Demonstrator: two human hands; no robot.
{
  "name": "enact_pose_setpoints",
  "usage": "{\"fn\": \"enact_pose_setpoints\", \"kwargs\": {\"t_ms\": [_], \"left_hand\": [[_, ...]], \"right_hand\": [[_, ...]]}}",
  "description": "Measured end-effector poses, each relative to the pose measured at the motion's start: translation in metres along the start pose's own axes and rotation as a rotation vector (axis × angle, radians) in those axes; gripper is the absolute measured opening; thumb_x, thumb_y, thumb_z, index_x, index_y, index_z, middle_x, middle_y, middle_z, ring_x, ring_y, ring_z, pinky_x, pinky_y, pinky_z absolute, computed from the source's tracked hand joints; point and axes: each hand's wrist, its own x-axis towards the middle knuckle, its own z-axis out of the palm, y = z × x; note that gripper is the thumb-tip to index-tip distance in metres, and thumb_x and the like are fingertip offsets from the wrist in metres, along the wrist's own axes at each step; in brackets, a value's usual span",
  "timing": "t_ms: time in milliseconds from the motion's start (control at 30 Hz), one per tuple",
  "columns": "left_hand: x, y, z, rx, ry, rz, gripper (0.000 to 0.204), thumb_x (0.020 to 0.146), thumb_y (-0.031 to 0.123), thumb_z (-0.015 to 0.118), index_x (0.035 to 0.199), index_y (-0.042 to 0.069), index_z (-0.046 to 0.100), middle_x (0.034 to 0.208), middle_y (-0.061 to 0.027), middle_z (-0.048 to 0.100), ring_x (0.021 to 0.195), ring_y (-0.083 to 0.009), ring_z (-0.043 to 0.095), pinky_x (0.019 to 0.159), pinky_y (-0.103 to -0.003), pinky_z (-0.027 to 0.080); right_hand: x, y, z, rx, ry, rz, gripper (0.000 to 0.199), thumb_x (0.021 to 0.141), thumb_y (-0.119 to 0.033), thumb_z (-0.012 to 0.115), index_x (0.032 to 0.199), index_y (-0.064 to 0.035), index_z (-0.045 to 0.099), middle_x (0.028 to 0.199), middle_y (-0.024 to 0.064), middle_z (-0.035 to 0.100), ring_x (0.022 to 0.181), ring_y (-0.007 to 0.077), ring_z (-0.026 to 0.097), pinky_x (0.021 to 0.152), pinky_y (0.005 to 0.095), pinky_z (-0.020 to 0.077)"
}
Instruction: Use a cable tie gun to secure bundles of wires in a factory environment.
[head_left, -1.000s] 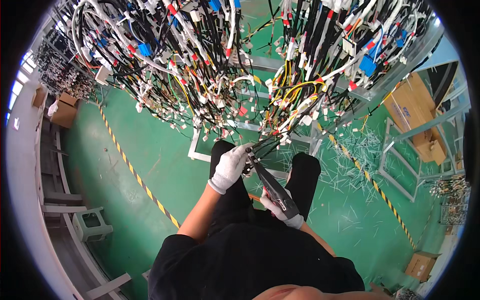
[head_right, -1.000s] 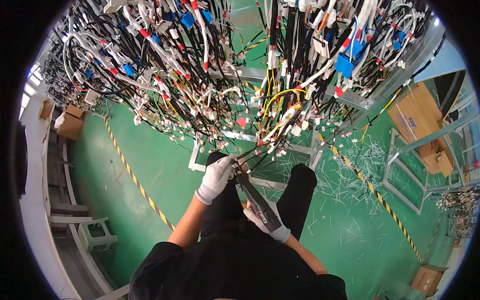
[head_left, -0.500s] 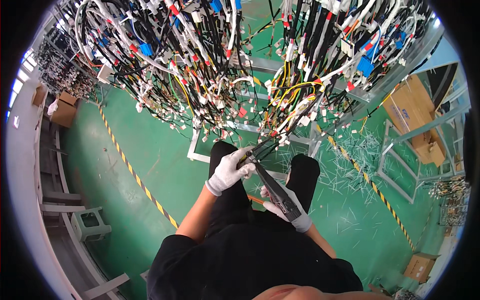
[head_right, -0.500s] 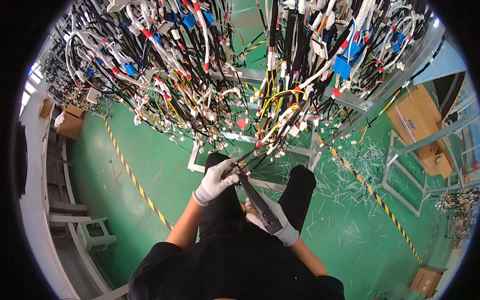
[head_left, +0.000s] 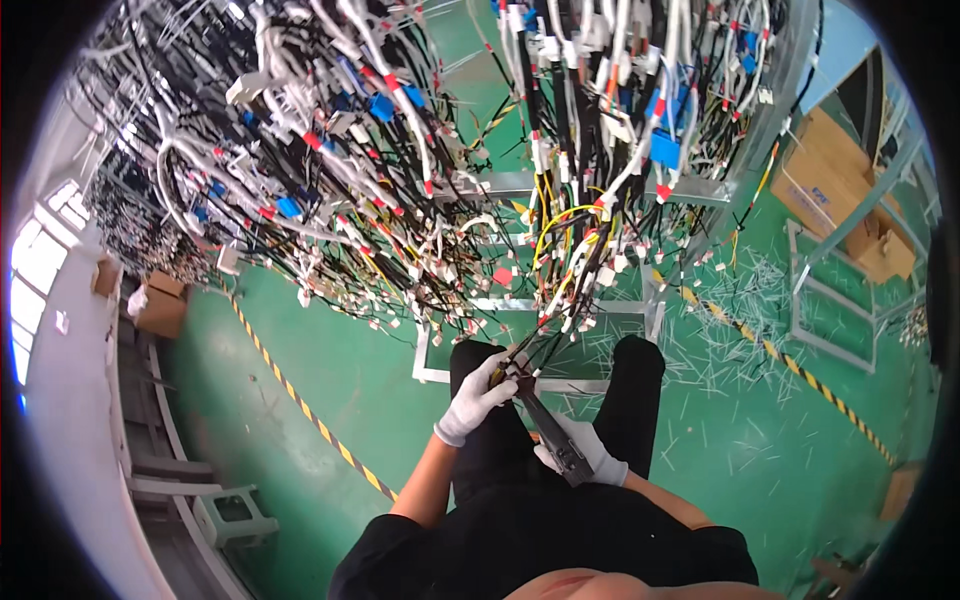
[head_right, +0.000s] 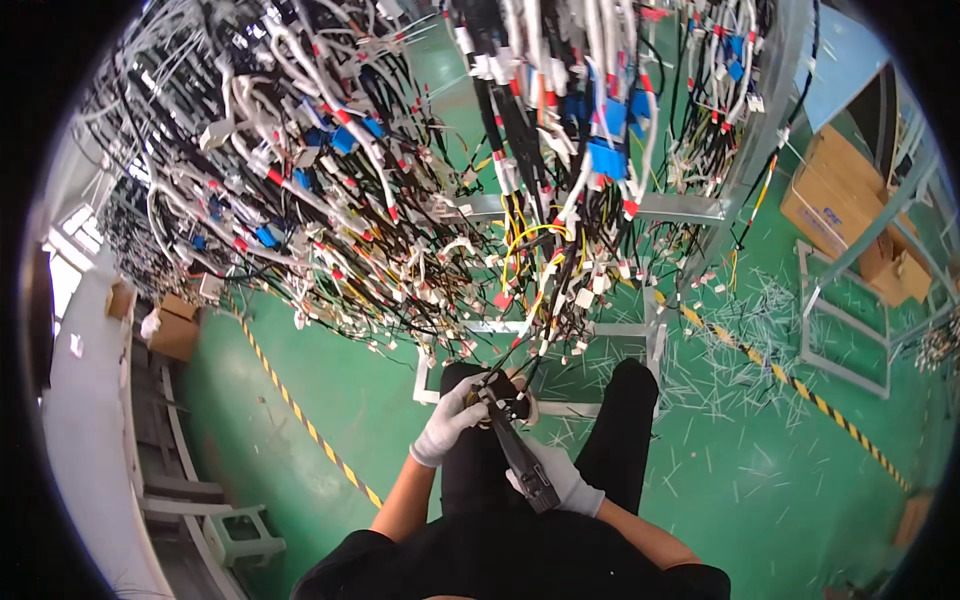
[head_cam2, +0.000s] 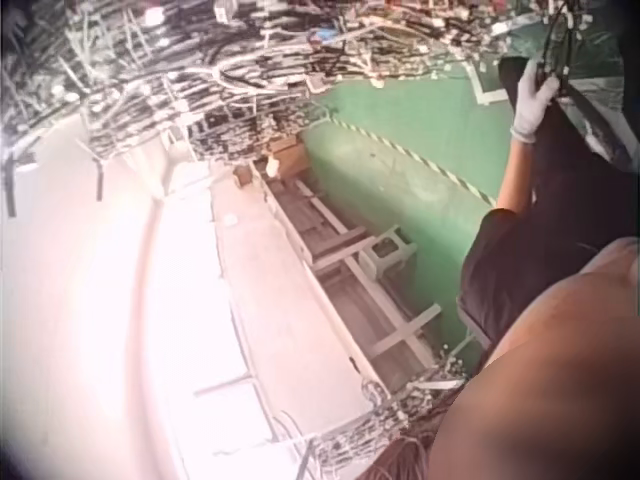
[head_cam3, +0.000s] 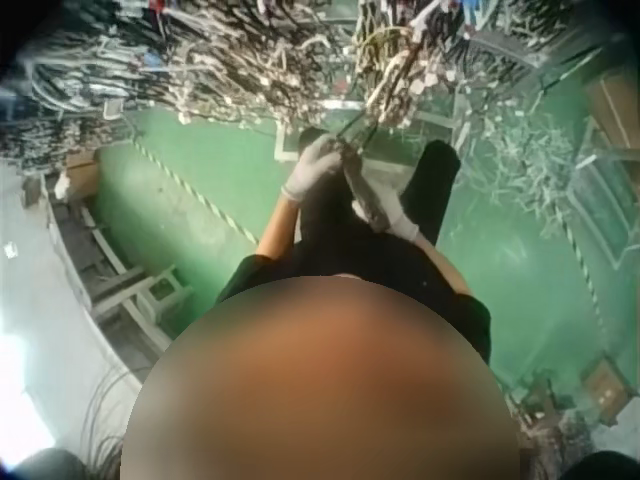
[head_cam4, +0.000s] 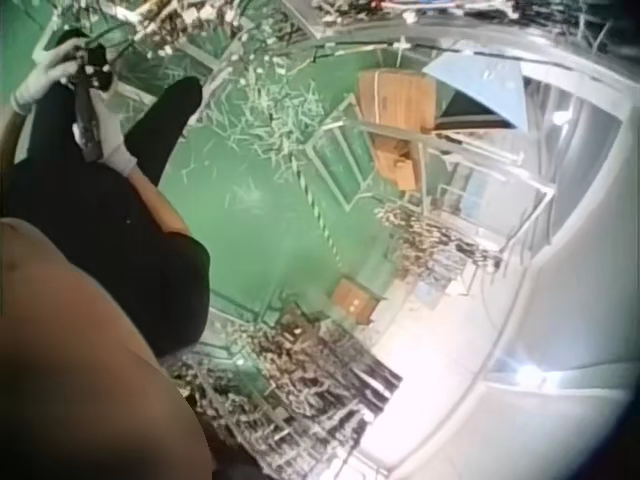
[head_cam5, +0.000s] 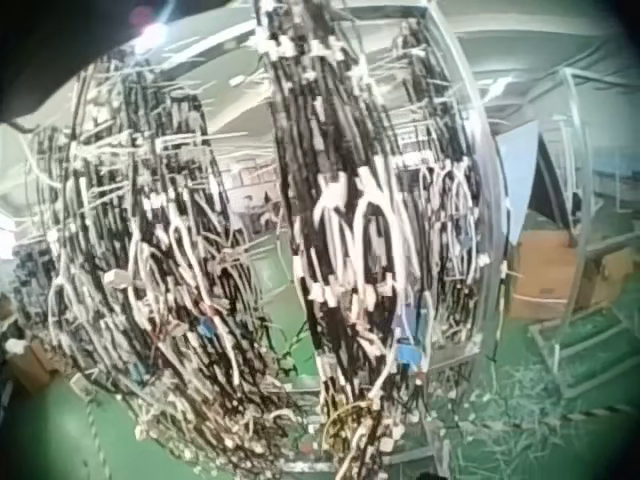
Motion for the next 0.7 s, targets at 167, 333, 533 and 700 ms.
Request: {"fn": "enact_pose_setpoints", "kwargs": {"t_ms": [167,333,533,700], "left_hand": [[-0.036,-0.038,0.031,0.234,0.659,0.379,0.037,0.088,0.000,0.060,0.124,-0.004,0.050,0.115,-0.0119,0.057,0.098,-0.0208,0.057,0.089,-0.036,0.049],[-0.061,-0.082,0.073,0.182,0.064,0.084,0.106,0.067,0.016,0.090,0.149,0.001,0.025,0.122,-0.0110,0.055,0.121,-0.0196,0.053,0.105,-0.037,0.043],[-0.022,-0.080,0.081,-0.025,0.125,0.138,0.085,0.067,0.009,0.086,0.136,0.004,0.038,0.117,-0.0040,0.055,0.110,-0.0152,0.054,0.097,-0.032,0.046],[-0.011,-0.064,0.081,0.013,0.091,0.060,0.080,0.070,0.012,0.084,0.135,0.002,0.039,0.117,-0.0039,0.054,0.107,-0.0146,0.054,0.097,-0.031,0.045]], "right_hand": [[0.000,-0.018,0.000,-0.160,0.141,-0.147,0.035,0.082,-0.015,0.075,0.109,-0.0010,0.057,0.076,0.0083,0.062,0.067,0.0200,0.063,0.063,0.0349,0.0487],[0.023,0.012,0.008,-0.082,0.178,-0.141,0.032,0.084,-0.021,0.072,0.106,-0.0059,0.055,0.080,0.0096,0.062,0.072,0.0244,0.065,0.063,0.0338,0.0484],[0.047,0.038,0.009,0.238,0.193,-0.188,0.036,0.086,-0.022,0.066,0.118,-0.0085,0.059,0.088,0.0095,0.064,0.081,0.0244,0.066,0.072,0.0322,0.0512],[0.052,0.070,0.014,0.044,0.342,-0.168,0.025,0.083,-0.018,0.072,0.102,-0.0071,0.059,0.082,0.0077,0.063,0.072,0.0221,0.063,0.061,0.0331,0.0475]]}}
